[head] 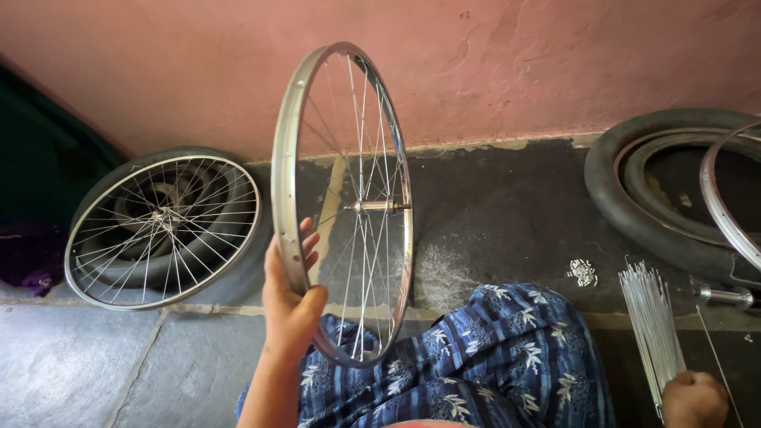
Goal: The person sits on the floor lacing a bicycle wheel, threading spokes through the hub and inserting them into the rim holes one at a time, turning the rim as they work. They pick new spokes from a bundle on the floor beside them and continue threading spokes around the wheel.
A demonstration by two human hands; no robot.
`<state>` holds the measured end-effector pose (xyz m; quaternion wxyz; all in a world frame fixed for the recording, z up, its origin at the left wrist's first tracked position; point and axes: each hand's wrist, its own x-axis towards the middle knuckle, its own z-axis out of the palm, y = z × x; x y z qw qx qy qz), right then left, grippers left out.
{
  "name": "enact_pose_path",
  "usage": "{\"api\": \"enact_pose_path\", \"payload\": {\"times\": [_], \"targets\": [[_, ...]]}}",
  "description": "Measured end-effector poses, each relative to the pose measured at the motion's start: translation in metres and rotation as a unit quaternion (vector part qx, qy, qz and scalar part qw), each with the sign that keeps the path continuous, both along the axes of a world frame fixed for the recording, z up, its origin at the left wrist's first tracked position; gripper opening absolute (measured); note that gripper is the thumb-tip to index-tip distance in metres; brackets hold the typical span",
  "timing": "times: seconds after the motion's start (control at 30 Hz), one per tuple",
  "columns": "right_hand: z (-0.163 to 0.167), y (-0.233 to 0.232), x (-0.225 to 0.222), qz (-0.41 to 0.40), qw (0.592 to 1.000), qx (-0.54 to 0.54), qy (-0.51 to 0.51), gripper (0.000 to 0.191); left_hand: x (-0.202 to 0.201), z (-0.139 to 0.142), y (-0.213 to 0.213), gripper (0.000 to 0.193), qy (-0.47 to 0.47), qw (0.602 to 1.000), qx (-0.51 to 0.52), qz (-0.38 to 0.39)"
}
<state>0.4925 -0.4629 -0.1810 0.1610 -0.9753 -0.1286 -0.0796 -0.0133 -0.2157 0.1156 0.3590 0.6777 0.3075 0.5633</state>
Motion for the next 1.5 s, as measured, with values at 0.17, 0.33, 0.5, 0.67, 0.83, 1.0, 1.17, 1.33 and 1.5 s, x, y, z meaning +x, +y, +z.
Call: {"api": "enact_pose_path", "payload": {"times": [0.17, 0.33, 0.5, 0.67, 0.83, 1.0, 1.17, 1.33, 1.5], "targets": [[0.002, -0.002, 0.013, 0.039, 0.983, 0.168, 0.063, 0.016, -0.037, -0.004, 0.004, 0.094, -0.005, 0.997, -0.075, 0.029], [0.039, 0.04, 0.003, 0.233, 0.9, 0.333, 0.159, 0.02, -0.076, -0.008, 0.023, 0.09, -0.049, 0.993, -0.105, 0.004], [0.107, 0.113, -0.058, 0.426, 0.63, 0.539, 0.361, 0.032, -0.094, -0.011, 0.037, 0.083, -0.057, 0.99, -0.131, 0.007], [0.167, 0.174, -0.12, 0.505, 0.594, 0.545, 0.308, 0.027, -0.101, -0.01, 0.04, 0.085, -0.038, 0.99, -0.139, 0.011], [0.178, 0.238, -0.145, 0.464, 0.434, 0.717, 0.287, 0.035, -0.098, -0.007, 0.034, 0.087, -0.032, 0.991, -0.131, 0.015], [0.143, 0.302, -0.154, 0.346, 0.435, 0.739, 0.38, 0.052, -0.093, -0.004, 0.025, 0.092, -0.027, 0.988, -0.144, 0.047], [0.093, 0.309, -0.158, 0.28, 0.463, 0.724, 0.428, 0.06, -0.095, -0.004, 0.02, 0.093, -0.032, 0.988, -0.144, 0.046], [0.08, 0.309, -0.149, 0.279, 0.481, 0.716, 0.422, 0.063, -0.099, -0.004, 0.014, 0.091, -0.046, 0.985, -0.157, 0.058], [0.084, 0.307, -0.155, 0.302, 0.464, 0.705, 0.443, 0.06, -0.096, 0.003, 0.011, 0.087, -0.043, 0.985, -0.149, 0.075]]}}
